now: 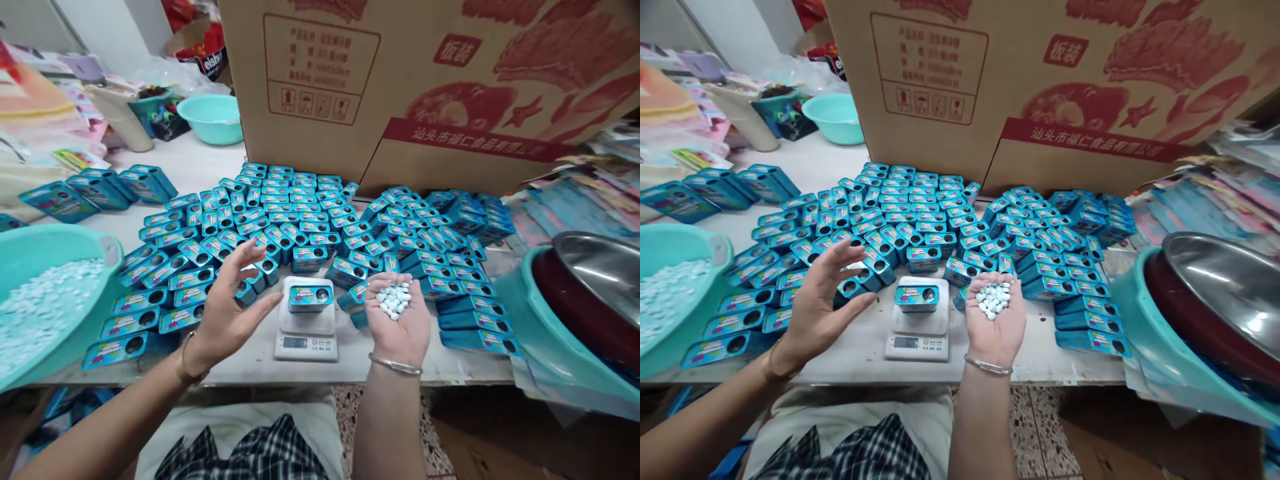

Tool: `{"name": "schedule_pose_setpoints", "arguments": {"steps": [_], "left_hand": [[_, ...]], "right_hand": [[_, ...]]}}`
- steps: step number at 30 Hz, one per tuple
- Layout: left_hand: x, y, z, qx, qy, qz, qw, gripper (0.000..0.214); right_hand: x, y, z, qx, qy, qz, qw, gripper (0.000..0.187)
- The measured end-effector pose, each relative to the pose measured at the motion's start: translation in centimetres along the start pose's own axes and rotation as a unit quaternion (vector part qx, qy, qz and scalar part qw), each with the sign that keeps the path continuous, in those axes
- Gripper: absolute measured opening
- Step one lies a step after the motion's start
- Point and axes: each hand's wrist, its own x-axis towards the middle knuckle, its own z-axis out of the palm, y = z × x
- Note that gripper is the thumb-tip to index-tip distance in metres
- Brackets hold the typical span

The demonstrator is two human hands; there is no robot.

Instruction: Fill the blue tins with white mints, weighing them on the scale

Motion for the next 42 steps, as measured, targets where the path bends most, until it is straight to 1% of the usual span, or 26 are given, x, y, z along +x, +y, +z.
{"name": "schedule_pose_setpoints", "arguments": {"steps": [3, 6, 9, 13, 16, 18, 21, 24, 26, 30, 33, 34, 36, 39, 40, 42], "left_hand": [[-0.3, 0.1, -1.2, -0.003, 0.004, -0.009, 1.0, 0.069], [-0.7, -0.2, -1.3, -0.005, -0.004, -0.023, 1.0, 0.062], [-1.0, -0.3, -1.3, 0.002, -0.019, -0.028, 0.999, 0.056], [-0.8, -0.4, -1.4, 0.04, -0.042, -0.017, 0.998, 0.056], [-0.4, -0.2, -1.2, 0.09, -0.062, 0.012, 0.994, 0.053], [0.2, 0.3, -0.5, 0.115, -0.081, 0.056, 0.988, 0.042], [1.4, 1.6, 1.4, 0.143, -0.143, 0.124, 0.971, 0.028], [2.5, 2.9, 3.5, 0.19, -0.217, 0.153, 0.945, 0.024], [3.0, 3.4, 4.6, 0.227, -0.235, 0.156, 0.932, 0.023], [3.5, 3.6, 6.1, 0.279, -0.232, 0.164, 0.917, 0.021], [3.5, 3.6, 6.6, 0.281, -0.225, 0.208, 0.909, 0.02], [3.6, 3.5, 6.7, 0.268, -0.221, 0.22, 0.912, 0.02], [3.7, 3.5, 6.7, 0.213, -0.203, 0.22, 0.93, 0.019], [4.2, 3.0, 6.2, 0.136, -0.153, 0.164, 0.965, 0.016], [4.4, 2.8, 6.0, 0.137, -0.141, 0.152, 0.969, 0.015], [4.4, 2.2, 5.7, 0.173, -0.146, 0.15, 0.962, 0.016]], "right_hand": [[0.2, 0.6, -0.1, -0.002, -0.015, 0.023, 1.0, 0.013], [0.3, 1.1, -0.1, -0.006, -0.033, 0.034, 0.999, 0.007], [0.3, 1.4, 0.2, -0.017, -0.042, 0.033, 0.998, 0.006], [0.3, 1.8, 0.4, -0.029, -0.046, 0.032, 0.998, 0.007], [0.3, 2.5, 0.5, -0.06, -0.034, 0.01, 0.998, 0.012], [0.4, 3.2, 0.6, -0.076, -0.011, -0.006, 0.997, 0.018], [0.5, 4.7, 0.6, -0.086, 0.013, 0.004, 0.996, 0.024], [0.6, 6.0, 0.4, -0.088, 0.005, 0.034, 0.996, 0.028], [0.8, 6.5, 0.1, -0.09, -0.015, 0.031, 0.995, 0.029], [1.1, 6.6, -0.4, -0.095, -0.043, 0.003, 0.995, 0.027], [1.1, 6.2, -0.4, -0.084, -0.036, 0.006, 0.996, 0.027], [1.0, 5.9, -0.3, -0.076, -0.034, 0.012, 0.997, 0.027], [0.9, 5.4, 0.0, -0.056, -0.025, 0.032, 0.998, 0.026], [0.7, 4.0, 0.5, -0.029, 0.008, 0.046, 0.998, 0.024], [0.7, 3.4, 0.7, -0.024, 0.019, 0.039, 0.999, 0.024], [0.5, 2.1, 0.9, -0.017, 0.028, 0.009, 0.999, 0.022]]}}
